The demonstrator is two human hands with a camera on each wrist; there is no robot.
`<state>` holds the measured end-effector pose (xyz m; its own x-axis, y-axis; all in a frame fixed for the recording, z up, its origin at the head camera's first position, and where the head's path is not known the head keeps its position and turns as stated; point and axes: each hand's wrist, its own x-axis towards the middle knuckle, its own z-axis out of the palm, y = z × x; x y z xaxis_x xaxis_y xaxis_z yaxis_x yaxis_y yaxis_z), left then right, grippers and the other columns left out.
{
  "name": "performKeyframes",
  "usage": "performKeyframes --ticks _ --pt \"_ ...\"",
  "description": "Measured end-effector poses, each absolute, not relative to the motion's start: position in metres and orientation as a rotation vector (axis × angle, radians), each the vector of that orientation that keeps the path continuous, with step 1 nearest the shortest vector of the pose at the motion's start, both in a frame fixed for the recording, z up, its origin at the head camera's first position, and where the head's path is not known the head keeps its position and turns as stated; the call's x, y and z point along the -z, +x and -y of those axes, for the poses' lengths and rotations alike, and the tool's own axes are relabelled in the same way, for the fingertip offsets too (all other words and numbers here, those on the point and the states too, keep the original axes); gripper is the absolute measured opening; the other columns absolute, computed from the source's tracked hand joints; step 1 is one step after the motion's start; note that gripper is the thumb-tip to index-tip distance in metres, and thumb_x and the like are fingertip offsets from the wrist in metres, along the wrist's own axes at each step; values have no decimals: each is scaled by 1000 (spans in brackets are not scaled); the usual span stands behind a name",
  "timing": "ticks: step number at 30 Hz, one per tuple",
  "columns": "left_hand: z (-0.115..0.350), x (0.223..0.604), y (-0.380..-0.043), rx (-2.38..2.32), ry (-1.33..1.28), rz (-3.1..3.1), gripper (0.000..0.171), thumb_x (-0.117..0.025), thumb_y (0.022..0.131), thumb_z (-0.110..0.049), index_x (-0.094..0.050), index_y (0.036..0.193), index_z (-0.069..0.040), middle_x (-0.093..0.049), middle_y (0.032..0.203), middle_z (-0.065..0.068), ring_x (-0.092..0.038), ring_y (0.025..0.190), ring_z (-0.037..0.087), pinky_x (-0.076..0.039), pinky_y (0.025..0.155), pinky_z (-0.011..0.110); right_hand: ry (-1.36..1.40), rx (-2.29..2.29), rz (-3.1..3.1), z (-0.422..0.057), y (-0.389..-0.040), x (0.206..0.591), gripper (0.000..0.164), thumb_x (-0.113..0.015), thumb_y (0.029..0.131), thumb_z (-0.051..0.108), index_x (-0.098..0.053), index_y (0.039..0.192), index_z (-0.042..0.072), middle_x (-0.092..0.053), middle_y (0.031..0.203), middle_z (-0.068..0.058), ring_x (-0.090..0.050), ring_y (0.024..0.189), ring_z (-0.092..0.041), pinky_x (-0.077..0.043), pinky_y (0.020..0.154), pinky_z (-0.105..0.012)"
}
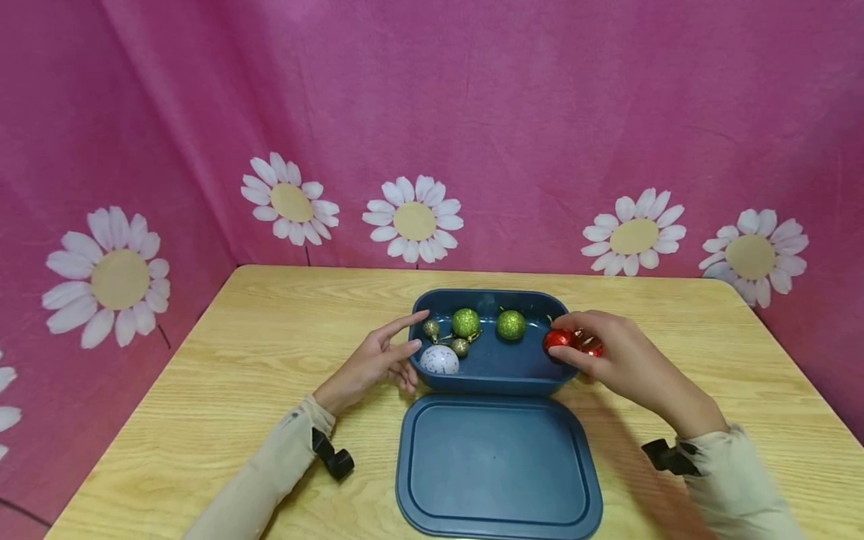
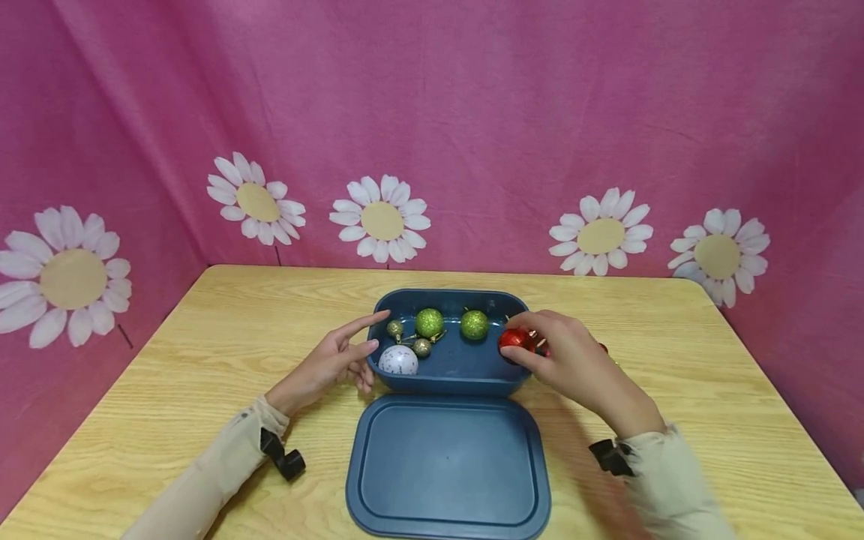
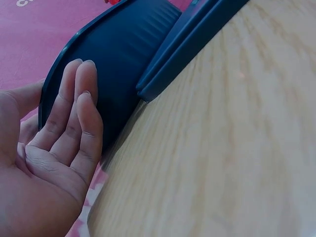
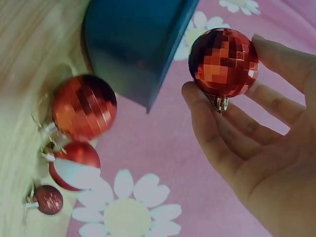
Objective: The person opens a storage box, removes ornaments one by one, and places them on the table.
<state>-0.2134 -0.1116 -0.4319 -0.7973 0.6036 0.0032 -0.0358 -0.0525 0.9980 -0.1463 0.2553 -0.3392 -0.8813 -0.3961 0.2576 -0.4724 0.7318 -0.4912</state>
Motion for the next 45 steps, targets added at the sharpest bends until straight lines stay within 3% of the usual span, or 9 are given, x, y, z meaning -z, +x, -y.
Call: performKeyframes --ticks 10,20,24,33,45 --pt "112 430 -214 -1893 597 -1795 55 -55 104 -23 -36 155 -27 -70 71 17 -69 60 22 -61 62 40 652 -726 2777 -278 -146 325 31 -80 86 23 -71 112 8 -72 96 -1 -67 82 -14 -59 69 -31" --pt "112 430 -214 -1893 607 -1800 54 -54 104 -23 -37 155 -28 -70 72 18 -68 60 22 -61 61 41 526 -746 2830 -305 -147 318 32 -80 86 25 -70 110 6 -72 94 -5 -69 79 -19 -56 60 -23" --pt "112 430 -214 -1892 598 -1800 54 -55 104 -24 -36 155 -27 -70 72 18 -68 60 23 -61 61 41 514 -687 2850 -314 -149 318 31 -81 85 22 -70 107 4 -72 92 -6 -69 81 -21 -58 65 -27" --pt "112 430 -214 -1885 602 -1803 55 -55 104 -25 -35 156 -26 -70 72 18 -69 61 22 -61 61 40 467 -586 2971 -327 -154 325 38 -81 84 18 -66 111 -5 -69 92 -15 -68 81 -29 -58 70 -47" --pt "114 428 -213 -1869 593 -1831 54 -55 104 -24 -36 155 -27 -70 72 19 -69 61 23 -61 62 42 451 -550 3092 -332 -158 335 35 -80 82 11 -63 105 -8 -66 81 -7 -60 71 -20 -53 61 -36"
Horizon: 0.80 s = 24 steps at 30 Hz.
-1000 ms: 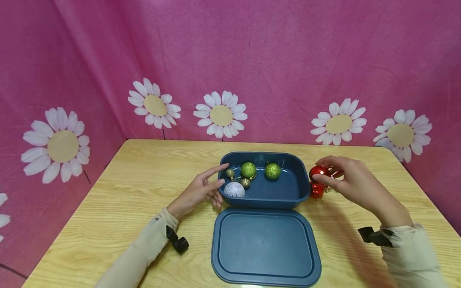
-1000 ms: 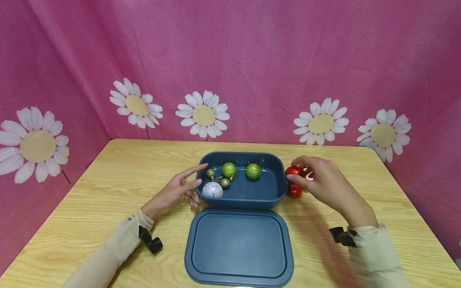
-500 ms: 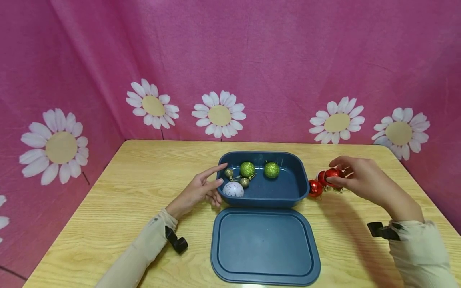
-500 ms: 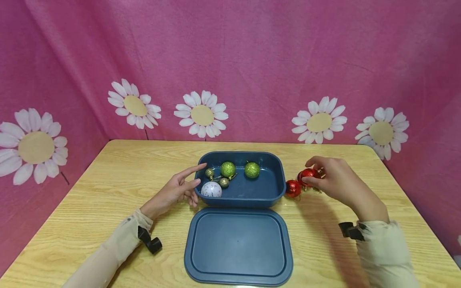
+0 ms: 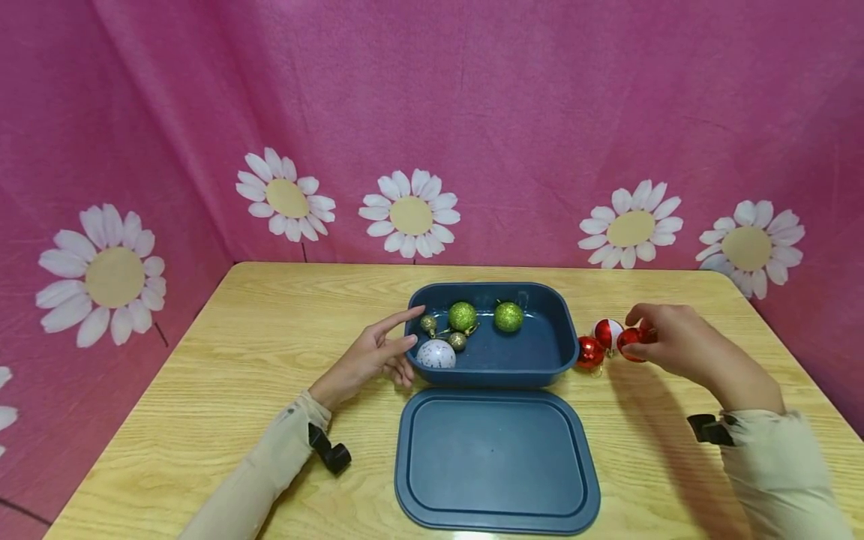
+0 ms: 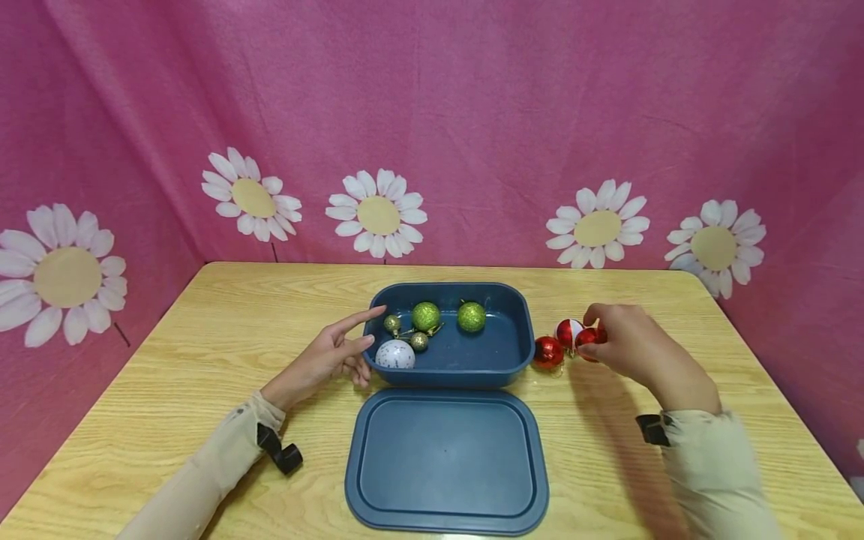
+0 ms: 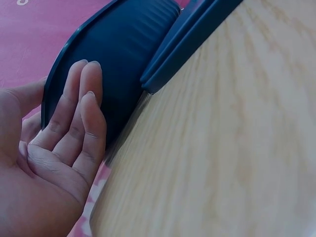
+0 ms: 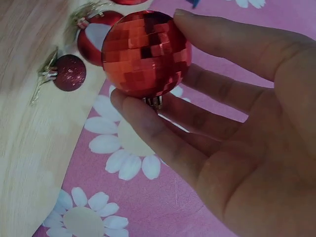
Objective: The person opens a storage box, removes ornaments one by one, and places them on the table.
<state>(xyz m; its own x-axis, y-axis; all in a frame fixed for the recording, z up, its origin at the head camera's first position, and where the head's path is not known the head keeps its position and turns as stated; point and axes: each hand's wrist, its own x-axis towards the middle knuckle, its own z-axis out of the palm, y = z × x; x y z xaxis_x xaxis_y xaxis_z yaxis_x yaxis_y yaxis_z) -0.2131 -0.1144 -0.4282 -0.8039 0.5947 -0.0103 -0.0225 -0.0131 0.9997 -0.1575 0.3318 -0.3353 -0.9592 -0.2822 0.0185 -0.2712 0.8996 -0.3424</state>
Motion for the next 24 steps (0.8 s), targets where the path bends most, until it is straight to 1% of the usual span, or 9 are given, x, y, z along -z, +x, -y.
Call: performKeyframes --ticks 4,7,10,19,24 --pt "115 428 -214 -1863 598 -1832 55 -54 104 -24 -35 156 -26 -70 72 18 -69 61 23 -61 61 41 -448 519 -3027 -331 -159 339 28 -80 81 11 -63 98 -5 -66 79 -7 -60 72 -21 -53 61 -37" --pt "115 428 -214 -1862 600 -1828 55 -54 105 -23 -34 156 -25 -71 72 18 -69 61 23 -61 61 40 -406 508 -3012 -329 -160 342 28 -81 80 12 -64 96 -2 -66 79 -7 -59 72 -21 -53 61 -36" --pt "116 428 -214 -1864 601 -1826 55 -54 105 -23 -35 156 -26 -71 73 17 -69 61 23 -61 61 39 -369 506 -2986 -328 -160 345 28 -82 80 13 -63 95 -2 -64 78 -8 -57 71 -23 -51 59 -34" --pt "114 429 -213 -1871 594 -1813 53 -54 105 -23 -37 154 -31 -71 72 18 -69 61 22 -60 60 38 -325 478 -2958 -327 -161 350 32 -83 80 15 -63 98 -3 -65 80 -10 -57 71 -24 -52 60 -37" --pt "114 429 -213 -1876 594 -1814 52 -54 105 -23 -38 154 -32 -70 72 18 -69 61 22 -60 59 38 -333 475 -2960 -326 -162 351 32 -83 79 14 -63 98 -3 -63 78 -9 -55 70 -23 -50 59 -34"
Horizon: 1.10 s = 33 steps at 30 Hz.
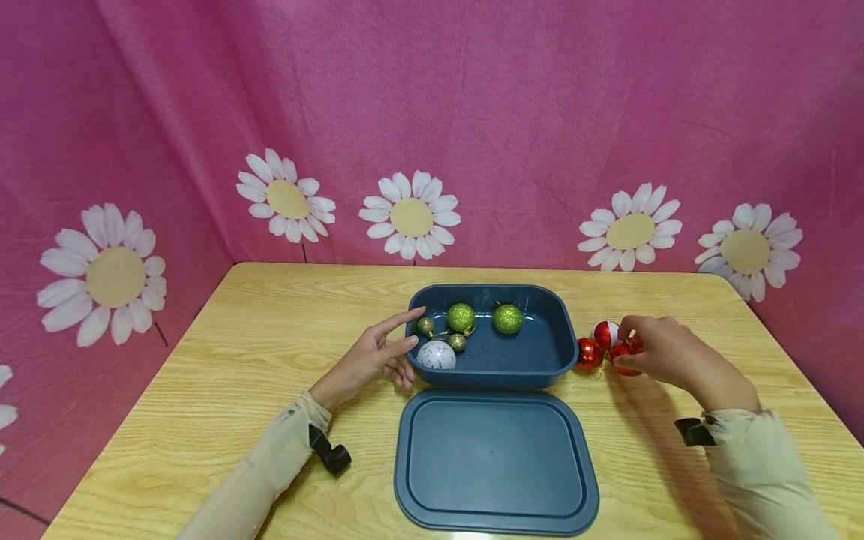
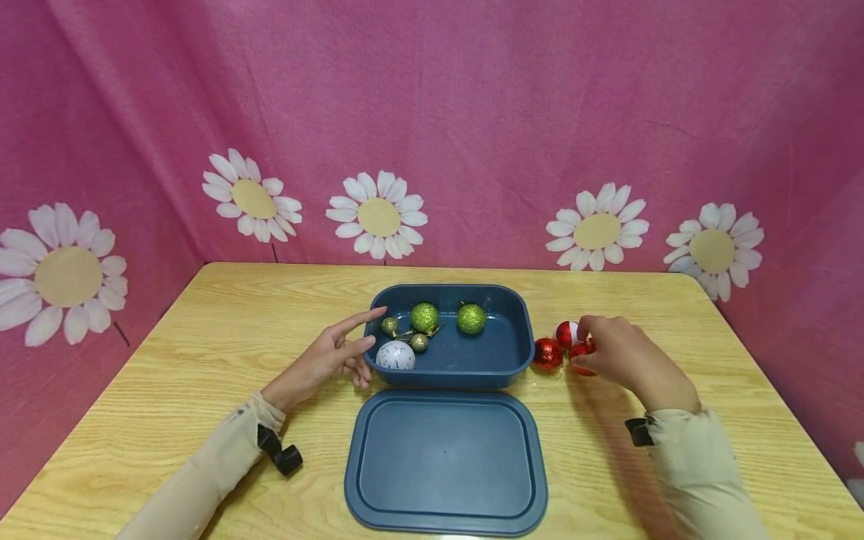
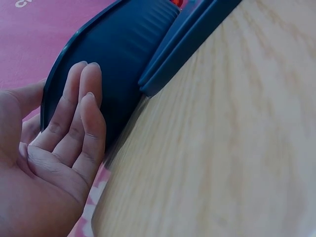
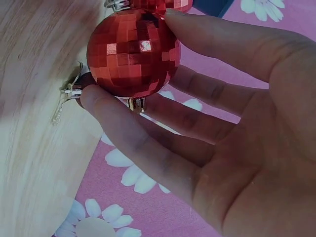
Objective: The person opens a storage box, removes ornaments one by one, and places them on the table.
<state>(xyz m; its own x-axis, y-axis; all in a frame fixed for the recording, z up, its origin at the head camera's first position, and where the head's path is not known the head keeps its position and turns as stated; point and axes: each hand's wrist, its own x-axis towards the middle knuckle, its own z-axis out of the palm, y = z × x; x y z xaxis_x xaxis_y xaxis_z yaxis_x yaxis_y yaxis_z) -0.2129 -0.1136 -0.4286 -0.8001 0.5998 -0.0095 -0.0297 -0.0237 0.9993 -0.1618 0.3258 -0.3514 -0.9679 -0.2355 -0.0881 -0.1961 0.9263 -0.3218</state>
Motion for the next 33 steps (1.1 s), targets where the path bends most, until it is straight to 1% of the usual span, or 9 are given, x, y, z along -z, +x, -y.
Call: performKeyframes --ticks 6,12,15,19,23,28,33 --pt "113 429 -213 -1875 595 -1813 52 -54 105 -23 -38 154 -32 -70 72 18 -69 61 22 -60 59 38 -361 466 -2975 -325 -162 354 32 -83 80 16 -63 97 -3 -65 79 -9 -57 71 -23 -51 59 -35" --pt "114 428 -212 -1875 600 -1816 53 -54 105 -22 -37 154 -31 -70 72 17 -69 61 22 -60 58 37 -371 465 -2982 -326 -162 352 32 -82 80 13 -63 100 -3 -66 81 -9 -59 73 -25 -54 62 -40" --pt "113 429 -213 -1876 606 -1814 54 -54 105 -22 -35 155 -28 -70 72 16 -69 61 22 -60 58 37 -365 473 -2970 -325 -161 350 33 -82 80 13 -64 103 -3 -67 83 -10 -60 75 -25 -55 64 -42" --pt "113 429 -213 -1877 604 -1813 54 -54 105 -23 -35 155 -28 -70 72 17 -69 61 22 -60 58 37 -377 474 -2969 -324 -159 345 34 -81 81 13 -64 105 -4 -67 83 -10 -61 76 -25 -55 65 -43" --pt "113 428 -212 -1879 599 -1812 53 -54 105 -23 -37 154 -31 -70 72 17 -69 61 22 -60 58 37 -398 465 -2991 -321 -156 339 33 -81 81 11 -63 105 -4 -67 84 -11 -60 76 -26 -56 65 -43" --pt "113 428 -212 -1878 597 -1808 52 -54 105 -24 -38 153 -32 -70 72 18 -69 61 23 -60 59 38 -443 471 -3015 -315 -152 334 32 -80 82 11 -64 106 -4 -68 86 -12 -61 76 -25 -56 63 -41" --pt "113 427 -212 -1872 597 -1810 54 -54 105 -24 -36 155 -30 -70 72 19 -69 60 23 -60 60 39 -512 484 -3042 -308 -147 329 32 -78 83 10 -64 108 -3 -69 90 -14 -64 78 -26 -58 66 -42"
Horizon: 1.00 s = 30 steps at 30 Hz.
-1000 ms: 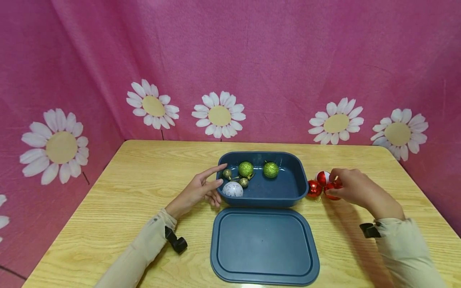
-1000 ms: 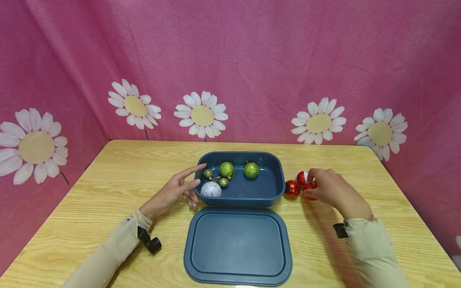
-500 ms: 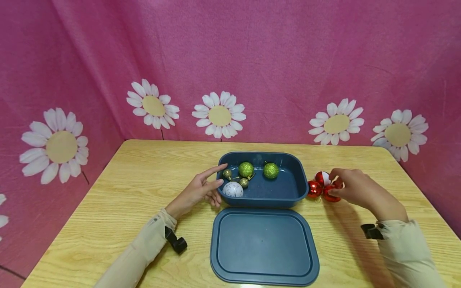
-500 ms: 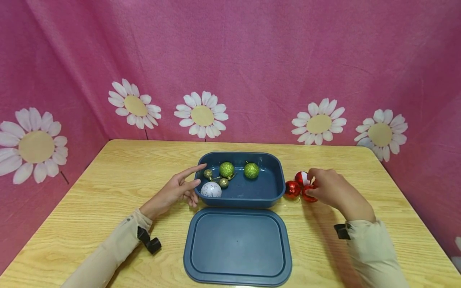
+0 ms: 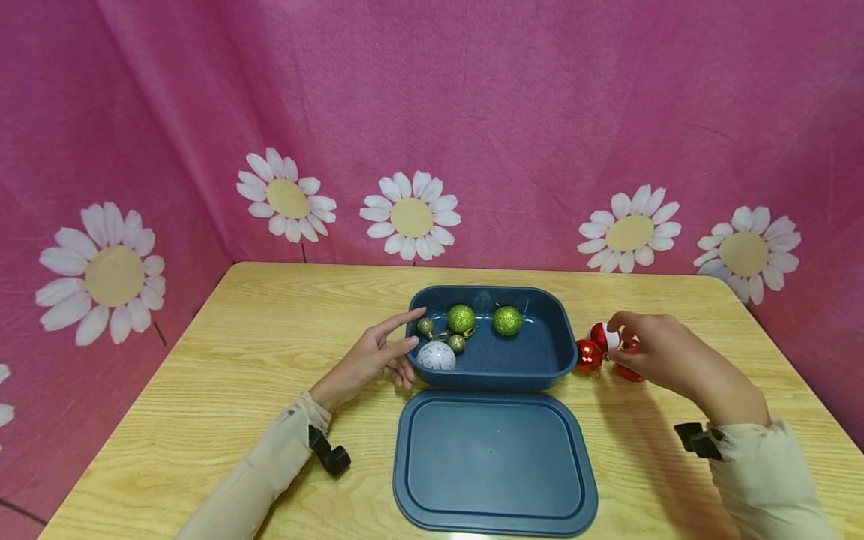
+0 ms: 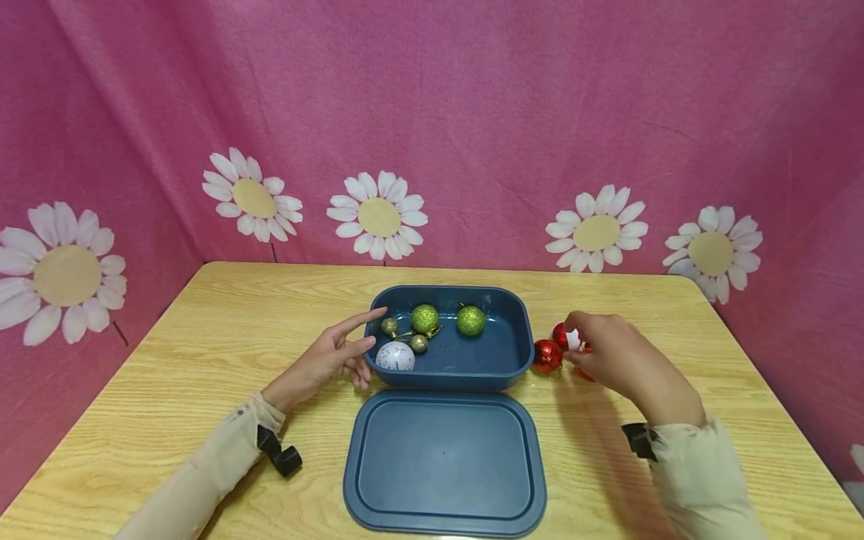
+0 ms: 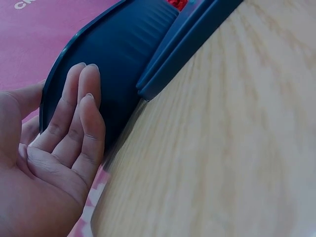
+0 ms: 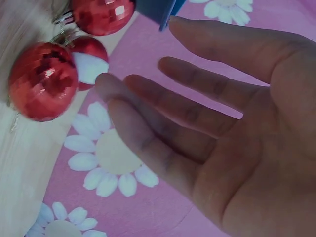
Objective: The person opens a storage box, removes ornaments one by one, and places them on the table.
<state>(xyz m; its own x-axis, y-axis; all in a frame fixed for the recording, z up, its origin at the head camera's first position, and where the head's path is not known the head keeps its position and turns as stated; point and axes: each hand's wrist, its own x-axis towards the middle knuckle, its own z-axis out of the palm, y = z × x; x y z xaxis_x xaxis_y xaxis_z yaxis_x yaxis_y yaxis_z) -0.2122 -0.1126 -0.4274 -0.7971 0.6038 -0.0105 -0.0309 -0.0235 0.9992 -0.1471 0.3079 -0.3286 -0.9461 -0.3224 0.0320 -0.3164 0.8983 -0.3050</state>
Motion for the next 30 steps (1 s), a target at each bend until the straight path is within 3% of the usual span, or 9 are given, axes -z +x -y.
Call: performKeyframes --ticks 8,14,20,30 --pt "111 429 -214 -1872 603 -1816 54 -54 104 -24 -35 155 -29 -70 72 19 -68 60 23 -61 60 41 -608 546 -3098 -288 -141 321 24 -78 83 6 -66 104 2 -69 87 -7 -62 70 -15 -56 59 -30" --pt "110 432 -215 -1876 611 -1813 54 -54 105 -24 -35 155 -28 -70 72 19 -68 60 23 -61 60 41 -703 576 -3191 -270 -139 325 29 -77 83 4 -66 109 -2 -70 92 -12 -65 78 -22 -60 66 -40" --pt "112 432 -213 -1873 594 -1820 54 -55 104 -25 -36 155 -30 -70 71 18 -68 60 23 -61 60 40 -822 614 -3239 -249 -143 335 27 -75 85 2 -67 111 0 -69 102 -14 -63 79 -21 -59 66 -37" --pt "112 431 -214 -1879 591 -1811 53 -55 104 -24 -37 154 -32 -69 71 18 -68 60 23 -61 60 41 -908 541 -3195 -217 -163 353 34 -76 86 8 -66 118 1 -66 115 -15 -65 102 -29 -57 85 -47"
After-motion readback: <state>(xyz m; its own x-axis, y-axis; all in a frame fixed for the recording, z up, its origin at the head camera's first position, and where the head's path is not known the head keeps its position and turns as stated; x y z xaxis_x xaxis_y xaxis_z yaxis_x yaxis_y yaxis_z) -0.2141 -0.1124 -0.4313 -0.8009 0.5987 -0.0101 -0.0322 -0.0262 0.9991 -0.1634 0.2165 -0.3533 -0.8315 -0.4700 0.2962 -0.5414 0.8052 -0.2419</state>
